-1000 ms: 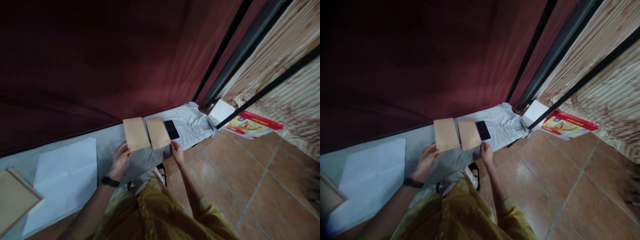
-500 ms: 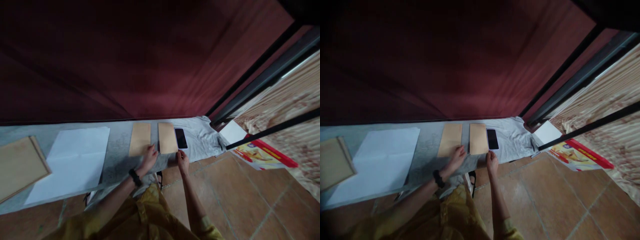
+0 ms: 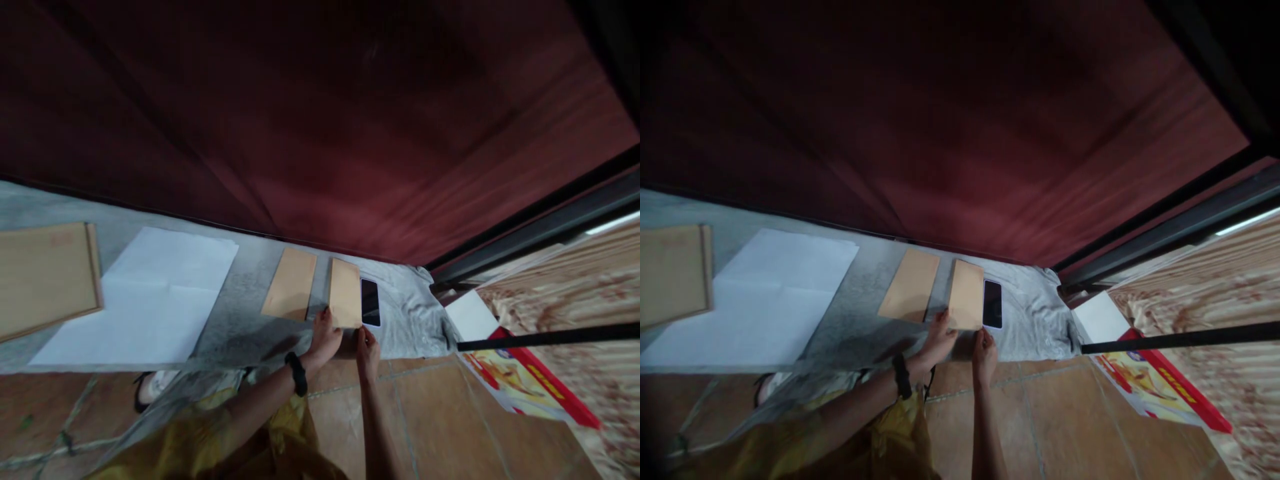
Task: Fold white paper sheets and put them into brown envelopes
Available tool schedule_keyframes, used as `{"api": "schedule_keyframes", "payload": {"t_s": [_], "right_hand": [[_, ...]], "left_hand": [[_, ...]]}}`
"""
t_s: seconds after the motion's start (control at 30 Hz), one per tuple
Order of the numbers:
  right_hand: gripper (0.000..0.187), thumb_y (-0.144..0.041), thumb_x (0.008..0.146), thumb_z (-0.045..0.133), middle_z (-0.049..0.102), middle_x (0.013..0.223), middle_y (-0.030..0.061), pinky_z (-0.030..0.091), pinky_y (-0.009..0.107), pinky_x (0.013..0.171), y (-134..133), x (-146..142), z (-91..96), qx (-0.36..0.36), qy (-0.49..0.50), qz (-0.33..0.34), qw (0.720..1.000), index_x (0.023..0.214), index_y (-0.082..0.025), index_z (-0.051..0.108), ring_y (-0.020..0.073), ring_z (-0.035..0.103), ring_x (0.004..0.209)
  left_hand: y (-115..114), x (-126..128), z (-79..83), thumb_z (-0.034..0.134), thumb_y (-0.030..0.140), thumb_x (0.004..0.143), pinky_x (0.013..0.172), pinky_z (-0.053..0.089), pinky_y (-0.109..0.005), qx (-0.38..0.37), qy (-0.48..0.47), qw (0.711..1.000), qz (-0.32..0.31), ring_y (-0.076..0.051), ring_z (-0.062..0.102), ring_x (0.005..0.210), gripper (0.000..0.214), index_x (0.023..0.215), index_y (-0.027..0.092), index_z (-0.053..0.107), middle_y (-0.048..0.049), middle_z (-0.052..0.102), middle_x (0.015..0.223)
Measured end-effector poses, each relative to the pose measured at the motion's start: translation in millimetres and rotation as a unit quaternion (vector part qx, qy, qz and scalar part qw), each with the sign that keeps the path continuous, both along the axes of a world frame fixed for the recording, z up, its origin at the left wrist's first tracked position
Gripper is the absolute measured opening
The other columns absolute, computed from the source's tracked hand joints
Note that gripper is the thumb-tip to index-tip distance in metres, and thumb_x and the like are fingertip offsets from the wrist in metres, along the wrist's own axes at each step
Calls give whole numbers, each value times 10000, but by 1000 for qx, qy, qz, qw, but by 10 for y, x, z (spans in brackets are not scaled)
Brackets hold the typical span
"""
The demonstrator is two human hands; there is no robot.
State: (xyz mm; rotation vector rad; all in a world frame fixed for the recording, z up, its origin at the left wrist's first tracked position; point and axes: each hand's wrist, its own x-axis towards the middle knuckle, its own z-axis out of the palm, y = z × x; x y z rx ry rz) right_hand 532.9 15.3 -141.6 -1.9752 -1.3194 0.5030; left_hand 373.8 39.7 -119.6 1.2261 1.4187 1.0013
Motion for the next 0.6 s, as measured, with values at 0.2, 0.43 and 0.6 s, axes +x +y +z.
{"api": "schedule_keyframes", "payload": {"t_s": [0.2, 0.43, 0.6], "right_hand": [[719, -662, 956, 313, 768, 1070, 173, 524, 347, 774, -1, 2, 46, -11, -48, 17, 999, 1176, -132, 746, 312, 715, 962], [708, -663, 951, 330, 754, 1089, 191, 518, 361, 788, -11, -1, 21, -9, -47, 20, 999, 1159, -130, 747, 316, 712, 947], [742, -688, 935, 327, 750, 1062, 206, 517, 375, 805, -1, -13, -12, 5, -45, 19, 999, 1165, -116, 740, 321, 703, 957]], "left_hand": [[-78, 71, 45, 549, 92, 712, 1179, 342, -434, 43, 43, 998, 5, -301, 461, 1332, 742, 1443, 187, 460, -138, 544, 1359], [-85, 29, 59, 546, 103, 717, 1183, 333, -429, 6, 83, 997, -8, -301, 453, 1353, 725, 1435, 140, 454, -181, 519, 1407], [-65, -31, 21, 563, 118, 713, 1162, 359, -429, 2, 78, 997, -16, -299, 485, 1336, 680, 1389, 145, 502, -184, 538, 1391]]}}
